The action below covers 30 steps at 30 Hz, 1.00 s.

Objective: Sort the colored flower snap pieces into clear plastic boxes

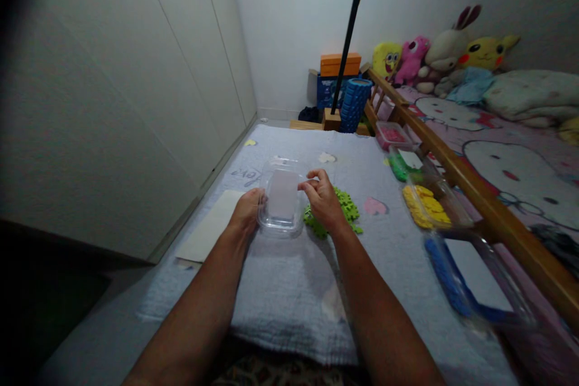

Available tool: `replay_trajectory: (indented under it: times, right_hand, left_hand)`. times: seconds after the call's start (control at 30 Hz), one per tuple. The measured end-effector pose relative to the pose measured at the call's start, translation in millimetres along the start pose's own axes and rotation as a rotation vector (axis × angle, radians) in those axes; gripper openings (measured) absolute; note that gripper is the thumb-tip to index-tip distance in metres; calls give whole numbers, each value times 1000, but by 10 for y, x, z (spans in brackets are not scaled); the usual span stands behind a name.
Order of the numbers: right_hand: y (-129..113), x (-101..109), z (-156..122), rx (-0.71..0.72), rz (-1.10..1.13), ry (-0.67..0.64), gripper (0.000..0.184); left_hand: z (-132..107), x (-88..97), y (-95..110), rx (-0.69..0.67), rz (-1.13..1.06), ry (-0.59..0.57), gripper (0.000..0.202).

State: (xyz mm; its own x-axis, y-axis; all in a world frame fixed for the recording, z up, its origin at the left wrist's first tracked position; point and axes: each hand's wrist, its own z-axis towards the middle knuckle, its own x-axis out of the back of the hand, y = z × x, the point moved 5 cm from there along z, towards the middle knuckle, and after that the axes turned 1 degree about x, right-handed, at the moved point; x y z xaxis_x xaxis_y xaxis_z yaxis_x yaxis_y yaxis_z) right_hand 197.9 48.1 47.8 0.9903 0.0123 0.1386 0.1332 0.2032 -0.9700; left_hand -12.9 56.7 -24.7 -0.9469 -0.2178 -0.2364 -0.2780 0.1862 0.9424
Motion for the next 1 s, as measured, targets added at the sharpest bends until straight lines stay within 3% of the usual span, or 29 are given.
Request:
replay_trajectory:
  times: [0.2, 0.43, 0.57, 0.8, 1.0]
  right_hand:
    - [-126, 219, -182, -5, 168, 86, 38]
    - [-215, 1090, -105, 36, 248, 456, 37]
    - [-177, 1393, 45, 29, 225, 544, 37]
    - [270, 1497, 289, -114, 176, 648, 35]
    - [520, 1308, 632, -176, 192, 666, 36]
  left_hand:
    - [-47, -5, 82, -11, 99, -7, 35]
    - [-45, 10, 103, -45, 150, 25, 31]
    - [-40, 33, 112, -45, 133, 61, 28]
    - [-71, 20, 170, -46, 9, 57, 39]
    - [-80, 7, 172, -62, 53, 57, 42]
